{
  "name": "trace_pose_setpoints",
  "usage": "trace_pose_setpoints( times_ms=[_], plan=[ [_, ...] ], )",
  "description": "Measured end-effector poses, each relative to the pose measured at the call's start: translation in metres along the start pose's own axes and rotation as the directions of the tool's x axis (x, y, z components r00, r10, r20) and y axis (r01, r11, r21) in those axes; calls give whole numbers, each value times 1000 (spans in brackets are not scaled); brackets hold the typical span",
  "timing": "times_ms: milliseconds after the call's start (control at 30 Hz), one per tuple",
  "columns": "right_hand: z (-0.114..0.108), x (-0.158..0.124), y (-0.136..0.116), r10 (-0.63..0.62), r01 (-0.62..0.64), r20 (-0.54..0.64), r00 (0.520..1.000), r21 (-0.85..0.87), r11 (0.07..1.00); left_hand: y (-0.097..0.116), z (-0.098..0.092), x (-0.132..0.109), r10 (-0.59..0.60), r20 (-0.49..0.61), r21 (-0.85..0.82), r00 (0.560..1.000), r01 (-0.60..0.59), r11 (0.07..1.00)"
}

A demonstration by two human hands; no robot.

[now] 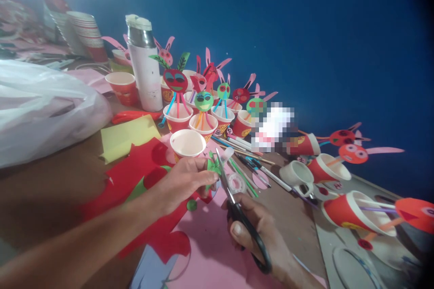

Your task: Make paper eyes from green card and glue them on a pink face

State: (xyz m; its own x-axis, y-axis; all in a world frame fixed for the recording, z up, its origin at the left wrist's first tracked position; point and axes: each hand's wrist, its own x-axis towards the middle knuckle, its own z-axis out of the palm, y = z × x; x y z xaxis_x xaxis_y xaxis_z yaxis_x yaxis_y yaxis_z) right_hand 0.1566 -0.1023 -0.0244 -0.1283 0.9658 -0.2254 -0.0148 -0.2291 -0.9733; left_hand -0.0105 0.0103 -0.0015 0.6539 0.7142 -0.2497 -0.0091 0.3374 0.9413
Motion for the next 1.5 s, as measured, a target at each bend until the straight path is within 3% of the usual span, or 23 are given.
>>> trace_pose_setpoints(
  times_ms=[367,567,700,800,967,1500],
  plan=[
    [-1,-1,-1,-6,6,4,1000,-51,999,5,0,-2,67,-33,41,997,-66,997],
    [-36,-4,-22,94,-72,83,992,-229,971,6,-8,-1,150,-79,75,986,-144,987],
    [-53,-9,-35,74,-55,97,993,-185,981,6,-10,-1,177,-96,132,980,-164,978],
    [-52,-11,-36,18,0,184,983,-96,995,5,-7,-1,193,-110,194,975,-169,966],
    [-41,-9,-31,100,-106,315,944,2,994,6,-4,-2,218,-146,292,965,-169,941],
    [-40,-9,-33,94,-102,296,951,11,995,10,-3,-4,263,-161,400,951,-181,899]
  ],
)
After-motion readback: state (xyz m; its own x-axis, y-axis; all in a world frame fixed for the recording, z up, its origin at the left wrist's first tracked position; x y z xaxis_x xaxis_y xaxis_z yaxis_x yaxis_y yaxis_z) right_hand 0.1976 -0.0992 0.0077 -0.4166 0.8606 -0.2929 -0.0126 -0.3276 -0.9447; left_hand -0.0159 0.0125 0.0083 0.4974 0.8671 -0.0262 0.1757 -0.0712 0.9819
